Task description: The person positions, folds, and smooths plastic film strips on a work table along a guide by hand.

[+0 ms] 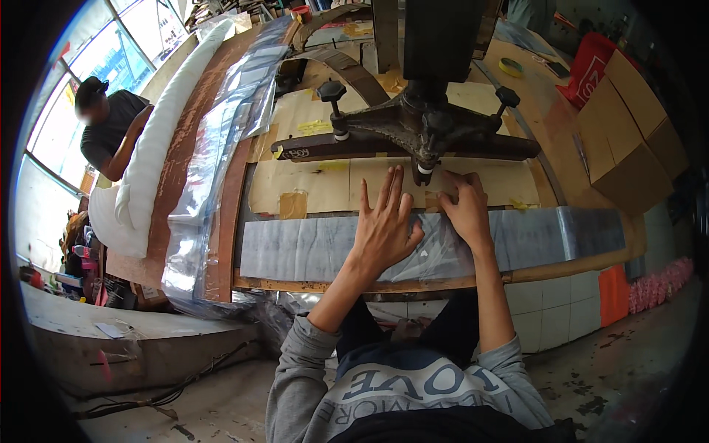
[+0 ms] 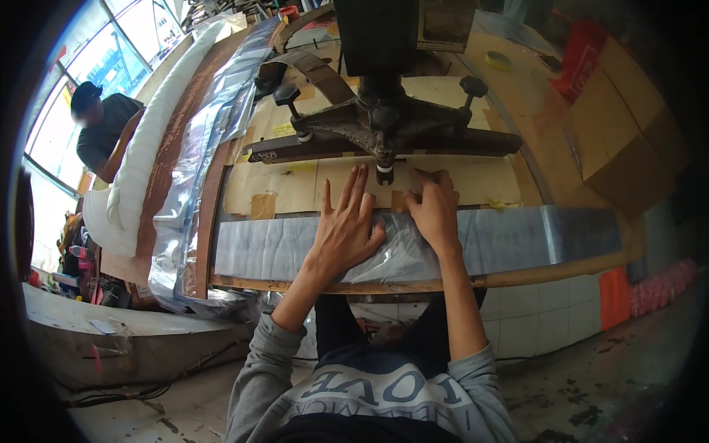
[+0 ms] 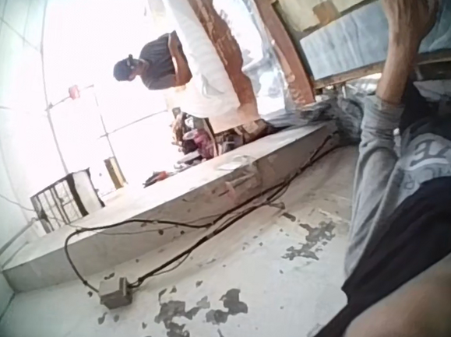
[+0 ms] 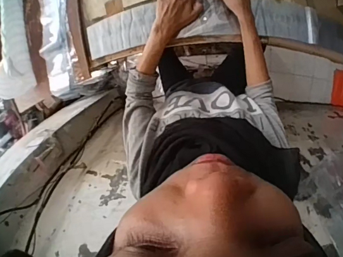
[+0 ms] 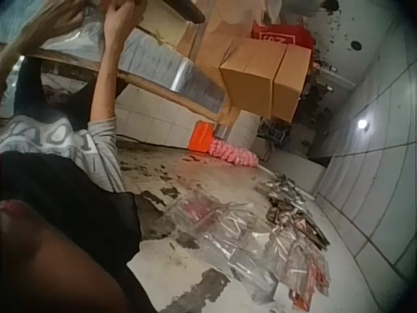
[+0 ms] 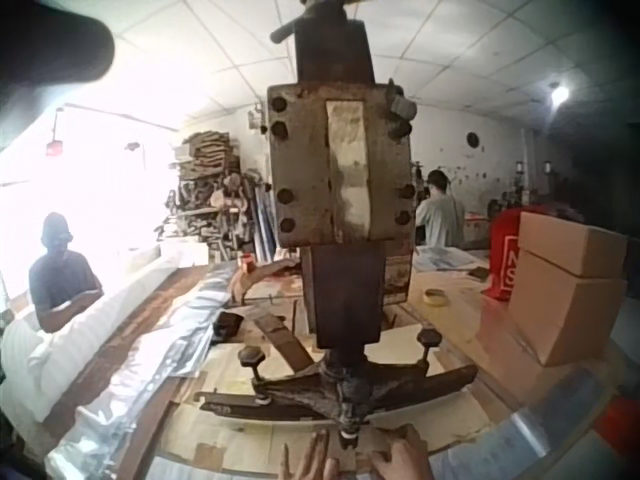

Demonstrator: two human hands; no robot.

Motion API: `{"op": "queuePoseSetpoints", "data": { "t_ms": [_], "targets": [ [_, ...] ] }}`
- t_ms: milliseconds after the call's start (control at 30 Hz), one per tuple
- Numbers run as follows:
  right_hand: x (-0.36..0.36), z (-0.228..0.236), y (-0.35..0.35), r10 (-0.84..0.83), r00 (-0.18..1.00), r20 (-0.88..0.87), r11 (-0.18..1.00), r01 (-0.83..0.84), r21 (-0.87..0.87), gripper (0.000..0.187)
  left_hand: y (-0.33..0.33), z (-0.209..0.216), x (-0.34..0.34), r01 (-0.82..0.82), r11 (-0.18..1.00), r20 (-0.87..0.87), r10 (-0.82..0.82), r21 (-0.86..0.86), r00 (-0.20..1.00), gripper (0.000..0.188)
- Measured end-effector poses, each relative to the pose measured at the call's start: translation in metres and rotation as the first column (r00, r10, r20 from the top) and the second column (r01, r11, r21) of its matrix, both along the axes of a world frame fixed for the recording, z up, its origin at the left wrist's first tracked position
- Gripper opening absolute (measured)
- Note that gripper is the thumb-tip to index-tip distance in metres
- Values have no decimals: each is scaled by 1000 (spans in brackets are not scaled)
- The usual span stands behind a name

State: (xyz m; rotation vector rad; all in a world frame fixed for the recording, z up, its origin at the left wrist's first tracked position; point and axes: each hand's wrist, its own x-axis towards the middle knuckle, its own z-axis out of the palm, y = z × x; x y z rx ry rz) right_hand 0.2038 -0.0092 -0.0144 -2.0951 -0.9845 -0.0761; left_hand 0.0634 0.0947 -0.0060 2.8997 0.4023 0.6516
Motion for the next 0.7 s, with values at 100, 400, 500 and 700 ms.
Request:
{"op": "queuePoseSetpoints", "data": {
  "t_ms": [100, 400, 500, 700],
  "targets": [
    [0, 2, -1, -9, 1000, 7, 1000, 9, -24, 39, -1, -1, 0, -17, 1000, 12, 17, 13, 1000, 39],
    [0, 4, 0, -1, 998, -57, 999, -1, -33, 37, -3, 0, -2, -62, 998, -24, 63, 19, 998, 42],
    [0, 5, 0, 3, 997, -79, 1000, -4, -14, 36, -3, 2, -1, -73, 997, -20, 73, 25, 997, 43],
    [0, 1, 0, -10, 1000, -2, 1000, 10, 14, 41, -4, 3, 0, -83, 996, -7, 83, 31, 997, 43]
  ]
}}
